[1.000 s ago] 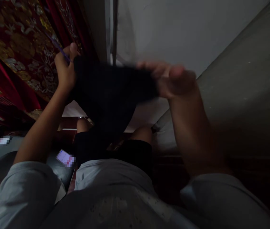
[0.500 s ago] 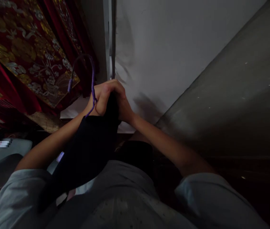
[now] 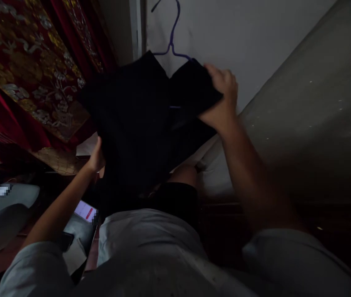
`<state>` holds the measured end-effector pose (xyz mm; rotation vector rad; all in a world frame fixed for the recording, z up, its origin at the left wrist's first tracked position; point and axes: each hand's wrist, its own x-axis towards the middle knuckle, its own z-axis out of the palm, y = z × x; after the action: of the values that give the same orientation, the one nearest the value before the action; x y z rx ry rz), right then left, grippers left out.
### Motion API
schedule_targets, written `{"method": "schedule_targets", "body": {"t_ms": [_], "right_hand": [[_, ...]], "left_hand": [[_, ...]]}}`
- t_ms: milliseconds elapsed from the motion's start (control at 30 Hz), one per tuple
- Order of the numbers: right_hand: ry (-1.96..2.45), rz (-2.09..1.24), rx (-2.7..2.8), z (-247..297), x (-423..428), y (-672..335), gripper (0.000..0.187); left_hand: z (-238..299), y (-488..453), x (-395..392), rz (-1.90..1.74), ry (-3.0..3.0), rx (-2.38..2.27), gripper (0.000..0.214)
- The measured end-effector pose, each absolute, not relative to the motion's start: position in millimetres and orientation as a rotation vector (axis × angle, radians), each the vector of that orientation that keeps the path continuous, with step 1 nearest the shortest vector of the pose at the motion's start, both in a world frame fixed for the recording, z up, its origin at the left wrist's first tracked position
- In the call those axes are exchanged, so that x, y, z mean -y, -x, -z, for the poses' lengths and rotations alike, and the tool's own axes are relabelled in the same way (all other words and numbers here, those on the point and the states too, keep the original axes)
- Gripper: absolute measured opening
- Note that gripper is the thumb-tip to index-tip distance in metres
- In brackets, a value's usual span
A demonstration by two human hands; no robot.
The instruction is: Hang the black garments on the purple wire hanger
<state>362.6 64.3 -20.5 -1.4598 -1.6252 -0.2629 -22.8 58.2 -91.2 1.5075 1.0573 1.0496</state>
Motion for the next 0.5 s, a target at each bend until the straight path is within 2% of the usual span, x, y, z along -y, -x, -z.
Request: {"method": "schedule_targets", "body": {"t_ms": [100, 167, 300, 400, 500], "right_hand": [[1.429, 0.283, 1.699, 0, -63, -346, 0.075], [1.393, 0.314, 1.773, -6, -57, -335, 0.081], [1.376, 0.333, 1.841, 9, -37, -330, 0.092], [1.296, 0.272, 1.739, 43, -29, -325, 0.088], [1.108, 0.120, 1.447, 90, -36, -295, 0.073]], "left_hand": [[112, 8, -53, -1.076, -1.270, -1.108, 0.064], [122, -2, -50, -1.153, -1.264, -1.184, 0.064], [137, -19, -37, -1.323, -1.111, -1.191, 0.046], [150, -30, -25, -1.341, -0.860, -1.218, 0.034], [164, -38, -16, -1.339, -0.554, -1.153, 0.038]]}}
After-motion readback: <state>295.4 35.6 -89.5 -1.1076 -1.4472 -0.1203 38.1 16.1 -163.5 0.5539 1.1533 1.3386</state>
